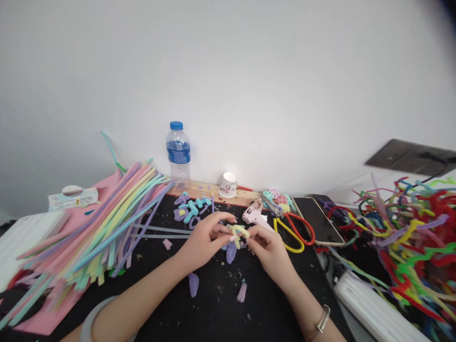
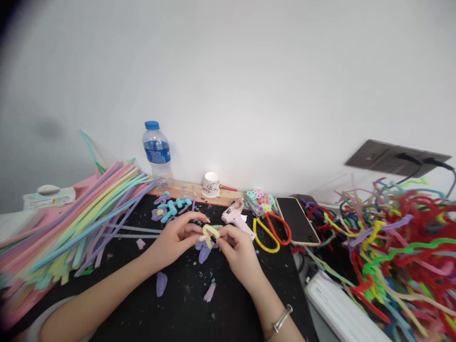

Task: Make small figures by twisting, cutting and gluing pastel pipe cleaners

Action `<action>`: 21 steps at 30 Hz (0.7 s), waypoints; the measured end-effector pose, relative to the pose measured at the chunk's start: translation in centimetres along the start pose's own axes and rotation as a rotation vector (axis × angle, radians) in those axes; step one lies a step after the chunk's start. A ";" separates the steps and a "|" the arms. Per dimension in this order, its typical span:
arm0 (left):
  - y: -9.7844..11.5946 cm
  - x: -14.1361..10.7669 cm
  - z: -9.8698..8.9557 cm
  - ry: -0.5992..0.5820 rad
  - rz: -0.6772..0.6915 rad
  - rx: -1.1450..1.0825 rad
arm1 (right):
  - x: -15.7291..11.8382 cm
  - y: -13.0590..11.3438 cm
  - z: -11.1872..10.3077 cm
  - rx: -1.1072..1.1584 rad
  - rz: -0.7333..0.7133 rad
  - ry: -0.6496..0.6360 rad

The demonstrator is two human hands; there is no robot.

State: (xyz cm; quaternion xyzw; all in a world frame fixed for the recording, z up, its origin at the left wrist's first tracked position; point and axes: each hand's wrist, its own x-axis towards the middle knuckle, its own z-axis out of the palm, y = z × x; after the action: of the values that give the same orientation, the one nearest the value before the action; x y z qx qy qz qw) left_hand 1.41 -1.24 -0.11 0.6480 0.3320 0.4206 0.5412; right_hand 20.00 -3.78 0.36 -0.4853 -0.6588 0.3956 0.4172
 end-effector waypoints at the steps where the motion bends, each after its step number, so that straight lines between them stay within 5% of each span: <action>1: -0.1 0.1 0.0 -0.015 -0.017 -0.013 | 0.0 0.0 0.0 0.042 0.000 0.018; 8: 0.1 0.1 -0.3 -0.068 0.020 0.277 | 0.0 0.1 -0.2 0.135 -0.012 0.030; 21: 0.1 0.0 -0.5 -0.134 0.157 0.463 | 0.0 -0.4 -0.8 -0.271 -0.155 -0.053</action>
State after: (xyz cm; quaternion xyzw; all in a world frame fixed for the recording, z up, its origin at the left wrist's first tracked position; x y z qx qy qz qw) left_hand 0.98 -1.06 0.02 0.8050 0.3315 0.3302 0.3648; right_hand 20.67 -3.77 1.00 -0.4743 -0.7524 0.2825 0.3595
